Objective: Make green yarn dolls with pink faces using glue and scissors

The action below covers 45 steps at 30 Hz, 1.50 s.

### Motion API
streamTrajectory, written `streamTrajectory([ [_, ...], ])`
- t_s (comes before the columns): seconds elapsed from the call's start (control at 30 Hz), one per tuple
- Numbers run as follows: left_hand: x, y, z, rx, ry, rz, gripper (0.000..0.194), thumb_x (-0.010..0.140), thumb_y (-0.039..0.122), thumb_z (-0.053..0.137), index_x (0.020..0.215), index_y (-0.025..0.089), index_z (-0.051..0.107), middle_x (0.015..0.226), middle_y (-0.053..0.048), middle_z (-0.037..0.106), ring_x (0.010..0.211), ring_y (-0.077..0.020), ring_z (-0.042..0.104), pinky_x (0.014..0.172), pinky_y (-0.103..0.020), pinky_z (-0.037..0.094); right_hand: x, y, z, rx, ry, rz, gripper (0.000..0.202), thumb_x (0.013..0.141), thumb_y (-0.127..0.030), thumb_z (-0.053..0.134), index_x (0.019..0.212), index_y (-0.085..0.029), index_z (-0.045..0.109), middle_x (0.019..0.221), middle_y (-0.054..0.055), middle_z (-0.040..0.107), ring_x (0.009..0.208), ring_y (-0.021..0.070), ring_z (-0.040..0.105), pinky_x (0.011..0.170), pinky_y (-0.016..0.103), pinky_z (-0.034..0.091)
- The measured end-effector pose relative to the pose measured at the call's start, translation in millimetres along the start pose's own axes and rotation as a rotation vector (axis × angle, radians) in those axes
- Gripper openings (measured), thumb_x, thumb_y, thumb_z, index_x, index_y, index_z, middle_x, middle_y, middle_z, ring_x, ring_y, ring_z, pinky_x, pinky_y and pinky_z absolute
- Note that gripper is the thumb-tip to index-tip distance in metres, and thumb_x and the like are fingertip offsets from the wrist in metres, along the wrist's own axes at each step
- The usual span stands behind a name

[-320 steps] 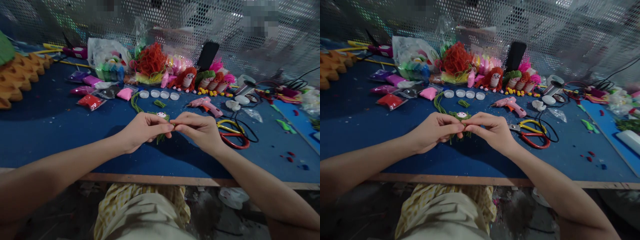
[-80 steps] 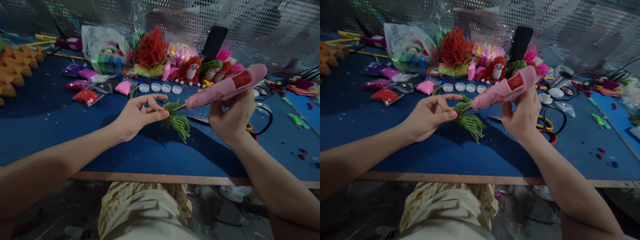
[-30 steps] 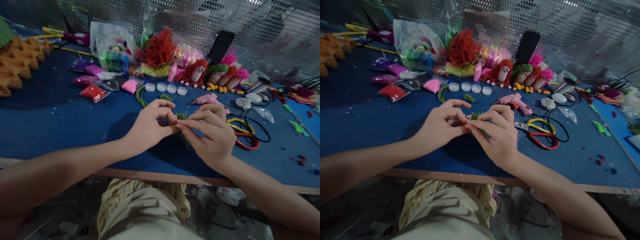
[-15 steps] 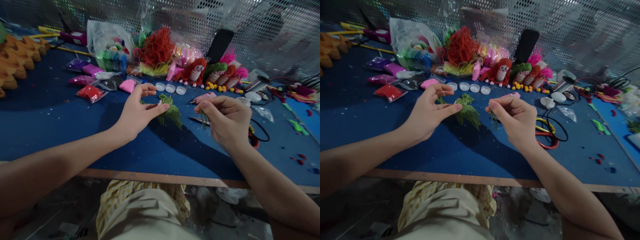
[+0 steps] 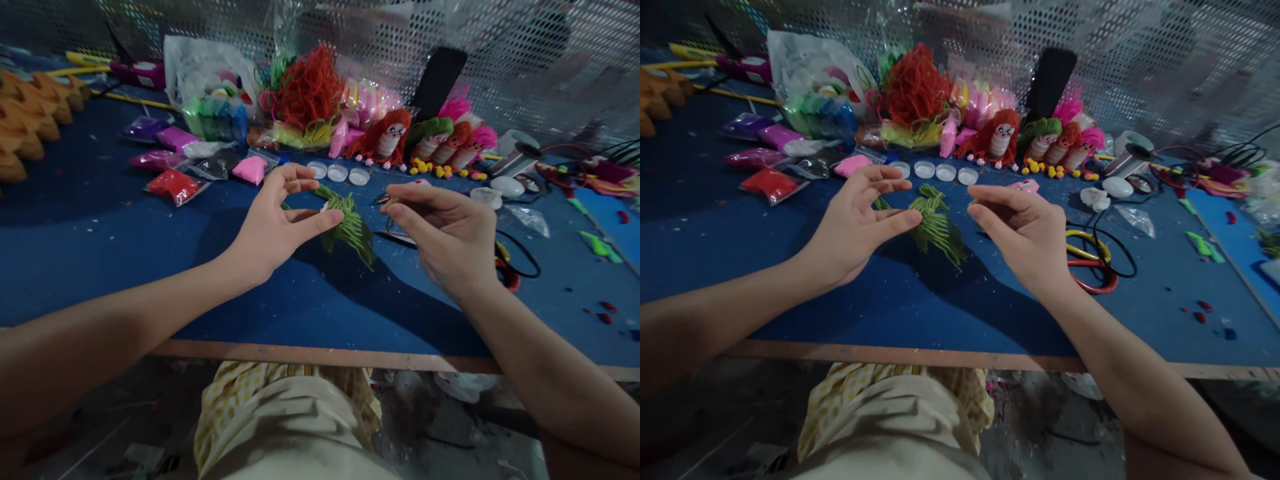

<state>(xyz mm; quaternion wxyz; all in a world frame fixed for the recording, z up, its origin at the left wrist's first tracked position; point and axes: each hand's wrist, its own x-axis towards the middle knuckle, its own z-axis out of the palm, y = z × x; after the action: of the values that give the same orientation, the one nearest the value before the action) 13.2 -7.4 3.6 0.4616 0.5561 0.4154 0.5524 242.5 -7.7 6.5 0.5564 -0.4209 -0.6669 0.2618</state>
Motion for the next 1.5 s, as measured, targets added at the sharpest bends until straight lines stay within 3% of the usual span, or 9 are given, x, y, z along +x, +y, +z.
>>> streamTrajectory([
  [0.23, -1.4, 1.1, 0.8, -0.016, -0.054, -0.006, 0.058, 0.066, 0.034, 0.093, 0.112, 0.028, 0.057, 0.129, -0.008, 0.061, 0.142, -0.0294, 0.052, 0.093, -0.033, 0.063, 0.3, -2.2, -0.5, -0.011, -0.026, -0.039, 0.013, 0.092, -0.034, 0.075, 0.102, -0.031, 0.082, 0.095, 0.001, 0.081, 0.086, 0.0186, 0.077, 0.08, 0.036, 0.066],
  [0.5, -1.4, -1.6, -0.3, -0.027, -0.114, 0.023, 0.06, 0.069, 0.036, 0.092, 0.116, 0.026, 0.055, 0.129, -0.007, 0.06, 0.141, -0.0297, 0.052, 0.095, -0.035, 0.062, -3.1, -15.9, 0.0, -0.135, -0.02, -0.042, 0.007, 0.087, -0.028, 0.079, 0.093, -0.028, 0.083, 0.087, 0.0, 0.08, 0.075, 0.0161, 0.073, 0.07, 0.031, 0.062],
  [0.73, -1.4, -4.5, 0.4, -0.012, -0.155, 0.063, 0.062, 0.069, 0.035, 0.091, 0.118, 0.025, 0.054, 0.128, -0.007, 0.061, 0.14, -0.0301, 0.053, 0.096, -0.037, 0.063, -3.8, -18.5, 3.3, -0.096, -0.095, -0.155, 0.007, 0.091, -0.033, 0.076, 0.088, -0.026, 0.077, 0.089, 0.003, 0.077, 0.085, 0.0186, 0.07, 0.079, 0.036, 0.059],
  [0.93, -4.1, -0.6, 2.7, 0.01, -0.168, 0.046, 0.064, 0.069, 0.032, 0.09, 0.12, 0.024, 0.054, 0.129, -0.009, 0.062, 0.138, -0.0296, 0.056, 0.095, -0.035, 0.065, -7.3, -18.3, 6.1, -0.11, -0.118, -0.168, 0.004, 0.09, -0.027, 0.075, 0.087, -0.027, 0.075, 0.09, 0.002, 0.076, 0.088, 0.0207, 0.07, 0.086, 0.042, 0.057],
  [1.3, -5.5, 0.5, 3.2, 0.024, -0.189, 0.008, 0.067, 0.067, 0.034, 0.091, 0.121, 0.026, 0.053, 0.129, -0.007, 0.062, 0.128, -0.0286, 0.064, 0.093, -0.037, 0.066, -10.2, -21.0, 7.8, -0.12, -0.149, -0.195, 0.008, 0.09, -0.018, 0.074, 0.087, -0.025, 0.076, 0.089, 0.001, 0.078, 0.086, 0.0187, 0.07, 0.086, 0.041, 0.055],
  [1.5, -6.0, 1.1, 3.9, 0.018, -0.184, 0.003, 0.065, 0.067, 0.033, 0.091, 0.12, 0.025, 0.053, 0.128, -0.007, 0.062, 0.132, -0.0286, 0.061, 0.091, -0.034, 0.066, -11.3, -20.8, 9.0, -0.123, -0.142, -0.194, 0.01, 0.089, -0.017, 0.075, 0.087, -0.026, 0.077, 0.089, 0.0, 0.078, 0.086, 0.0182, 0.07, 0.087, 0.04, 0.054],
])
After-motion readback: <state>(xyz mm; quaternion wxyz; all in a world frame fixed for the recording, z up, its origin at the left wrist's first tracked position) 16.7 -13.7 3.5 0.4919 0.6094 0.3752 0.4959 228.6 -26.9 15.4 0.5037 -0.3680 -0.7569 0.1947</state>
